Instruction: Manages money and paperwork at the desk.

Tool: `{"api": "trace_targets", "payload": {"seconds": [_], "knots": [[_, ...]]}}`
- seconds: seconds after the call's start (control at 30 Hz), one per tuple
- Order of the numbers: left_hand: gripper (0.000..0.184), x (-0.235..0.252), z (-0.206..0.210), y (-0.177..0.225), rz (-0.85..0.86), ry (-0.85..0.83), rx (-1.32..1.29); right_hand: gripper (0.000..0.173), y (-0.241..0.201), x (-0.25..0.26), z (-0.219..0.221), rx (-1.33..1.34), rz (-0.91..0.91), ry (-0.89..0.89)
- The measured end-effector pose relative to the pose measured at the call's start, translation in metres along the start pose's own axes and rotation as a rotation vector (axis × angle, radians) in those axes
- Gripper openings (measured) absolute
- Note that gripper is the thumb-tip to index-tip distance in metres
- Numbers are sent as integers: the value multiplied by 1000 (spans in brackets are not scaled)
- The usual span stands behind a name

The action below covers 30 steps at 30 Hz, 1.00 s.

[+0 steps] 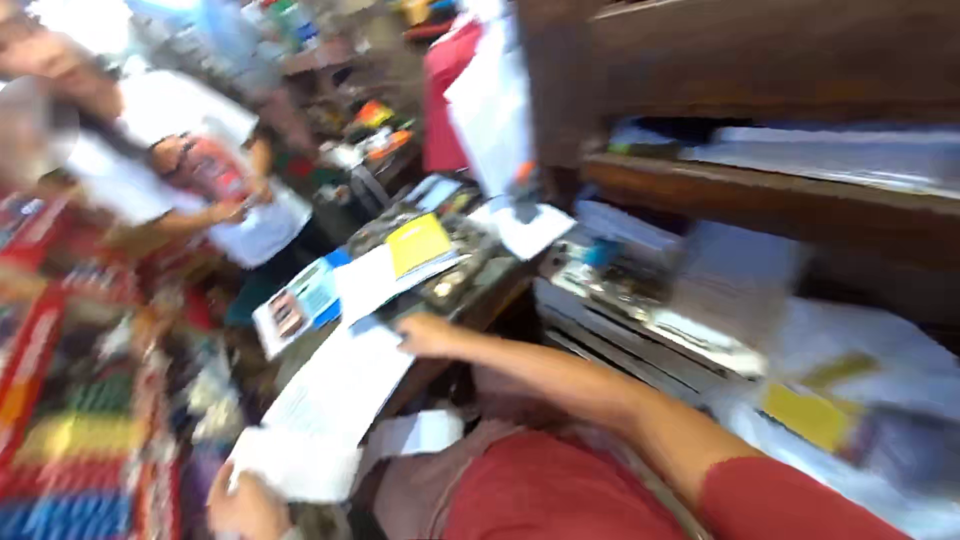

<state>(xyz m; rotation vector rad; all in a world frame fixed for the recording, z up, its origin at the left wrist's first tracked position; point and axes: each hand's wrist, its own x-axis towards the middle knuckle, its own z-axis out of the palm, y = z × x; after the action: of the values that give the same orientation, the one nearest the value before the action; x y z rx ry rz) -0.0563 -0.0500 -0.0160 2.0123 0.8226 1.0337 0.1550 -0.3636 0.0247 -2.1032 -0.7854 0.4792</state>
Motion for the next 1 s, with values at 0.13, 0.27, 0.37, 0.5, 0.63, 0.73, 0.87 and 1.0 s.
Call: {"api": "trace_targets", "payload": {"seconds": [0.13,0.27,0.37,0.5,0.63,0.73,0.87,1.0], "knots": [[40,-24,1,17,-164,135,-33,37,21,35,-7,-123,93,-49],[41,-38,-8,15,-234,229,-133,36,0,63,11,-166,3,-173],[41,-43,-15,11,-265,293,-194,37,-16,80,45,-212,-53,-336],[42,-49,-20,10,-286,350,-263,45,-28,101,76,-391,82,-403],[40,-55,-20,9,-309,375,-320,51,-57,137,41,-207,-14,-197],[40,-60,-19,13,-322,380,-359,54,-61,205,-8,335,-28,23],[40,-65,-20,11,-281,353,-382,68,-68,272,-57,963,174,254],[40,-70,-15,16,-285,323,-419,81,-64,301,-56,1006,291,291]]}}
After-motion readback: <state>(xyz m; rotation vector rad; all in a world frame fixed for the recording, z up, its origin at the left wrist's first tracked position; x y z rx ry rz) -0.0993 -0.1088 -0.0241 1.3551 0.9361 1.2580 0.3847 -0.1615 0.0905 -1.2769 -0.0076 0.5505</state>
